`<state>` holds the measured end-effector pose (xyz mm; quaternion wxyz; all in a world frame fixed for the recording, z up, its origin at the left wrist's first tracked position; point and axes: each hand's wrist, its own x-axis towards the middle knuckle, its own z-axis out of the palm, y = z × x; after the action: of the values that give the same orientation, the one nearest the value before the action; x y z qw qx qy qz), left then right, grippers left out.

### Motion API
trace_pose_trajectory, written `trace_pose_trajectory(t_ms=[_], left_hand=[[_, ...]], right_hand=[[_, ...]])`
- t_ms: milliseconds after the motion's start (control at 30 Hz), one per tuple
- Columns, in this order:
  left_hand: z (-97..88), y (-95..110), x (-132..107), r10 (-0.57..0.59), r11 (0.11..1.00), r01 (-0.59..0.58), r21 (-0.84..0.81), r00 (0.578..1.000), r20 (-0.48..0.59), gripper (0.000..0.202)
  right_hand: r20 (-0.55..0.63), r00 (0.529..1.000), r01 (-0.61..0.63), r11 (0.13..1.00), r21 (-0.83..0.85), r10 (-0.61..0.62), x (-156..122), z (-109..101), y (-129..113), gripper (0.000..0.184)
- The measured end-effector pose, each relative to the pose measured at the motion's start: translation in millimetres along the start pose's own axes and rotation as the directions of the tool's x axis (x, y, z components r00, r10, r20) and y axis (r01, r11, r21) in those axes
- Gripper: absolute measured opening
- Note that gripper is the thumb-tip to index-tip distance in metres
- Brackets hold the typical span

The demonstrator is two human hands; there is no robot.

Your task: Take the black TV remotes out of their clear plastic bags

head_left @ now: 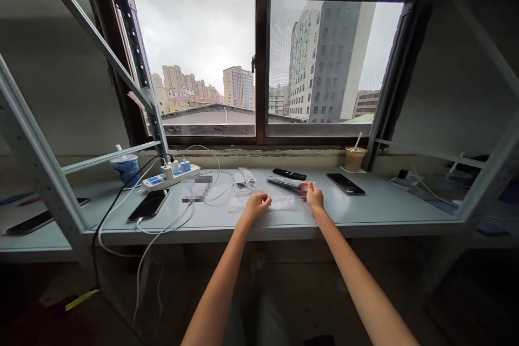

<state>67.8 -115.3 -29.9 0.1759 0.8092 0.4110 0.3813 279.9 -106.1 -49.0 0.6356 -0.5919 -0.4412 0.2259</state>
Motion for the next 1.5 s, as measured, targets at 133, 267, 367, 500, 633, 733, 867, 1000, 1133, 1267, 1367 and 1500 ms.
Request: trace_pose_trajectory(t_ms=[133, 267, 367, 500, 633, 733, 867, 1000, 1133, 1267, 1367, 1500], left_hand=[[0.1, -0.4, 0.6, 0.009, 1.0, -0.009, 0.002, 1.0, -0.012, 0.028], [0.0, -0.6, 0.8, 0.02, 1.0, -0.02, 0.002, 1.0, -0.011, 0.028], [-0.5, -1.0, 0.8, 0.025, 0.999, -0.024, 0.021, 0.999, -0.037, 0.028], [-0.6, -0.4, 0.4, 0.009, 0.997, -0.003, 0.077, 0.997, -0.072, 0.027], [2.1, 1.8, -0.9, -0.021, 0.988, 0.027, 0.15, 0.999, -0.041, 0.026], [4.6, 3.7, -2.6, -0.052, 0.974, 0.065, 0.216, 0.997, -0.065, 0.023], [6.1, 5.5, -4.4, -0.075, 0.957, 0.094, 0.273, 0.994, -0.082, 0.022], [6.2, 7.5, -4.7, -0.08, 0.946, 0.101, 0.309, 0.994, -0.078, 0.021], [5.5, 10.3, -4.7, -0.075, 0.935, 0.109, 0.338, 0.991, -0.111, 0.02], [3.6, 11.1, -6.8, -0.067, 0.931, 0.11, 0.348, 0.989, -0.132, 0.02], [1.9, 11.1, -8.5, -0.061, 0.931, 0.106, 0.35, 0.989, -0.138, 0.021], [-0.5, 11.6, -9.1, -0.045, 0.933, 0.094, 0.347, 0.988, -0.148, 0.022]], right_hand=[[-0.02, 1.0, -0.018, 0.998, 0.058, 0.019, -1.2, 1.0, -0.9, 0.044], [-0.025, 0.999, -0.029, 0.997, 0.075, 0.031, -1.0, 1.2, -2.0, 0.041], [-0.043, 0.999, -0.025, 0.997, 0.074, 0.028, 0.8, 1.5, -0.8, 0.037], [-0.034, 0.999, -0.03, 0.998, 0.057, 0.032, 3.3, 3.2, 2.0, 0.034], [-0.039, 0.999, -0.022, 0.999, 0.026, 0.023, 5.3, 3.8, 3.9, 0.029], [-0.081, 0.997, -0.009, 1.0, -0.011, 0.008, 6.5, 2.6, 5.5, 0.028], [-0.079, 0.996, 0.019, 0.994, -0.107, -0.028, 6.1, 0.8, 7.8, 0.032], [-0.047, 0.993, 0.093, 0.974, -0.208, -0.105, 3.8, 1.5, 7.5, 0.032], [-0.005, 0.983, 0.175, 0.937, -0.304, -0.186, 1.1, 3.6, 5.1, 0.033], [0.067, 0.967, 0.253, 0.884, -0.394, -0.246, -1.4, 4.5, 2.9, 0.027], [0.105, 0.959, 0.282, 0.83, -0.482, -0.265, -5.2, 6.1, -0.5, 0.023], [0.131, 0.948, 0.306, 0.728, -0.614, -0.289, -13.5, 12.6, -6.1, 0.018]])
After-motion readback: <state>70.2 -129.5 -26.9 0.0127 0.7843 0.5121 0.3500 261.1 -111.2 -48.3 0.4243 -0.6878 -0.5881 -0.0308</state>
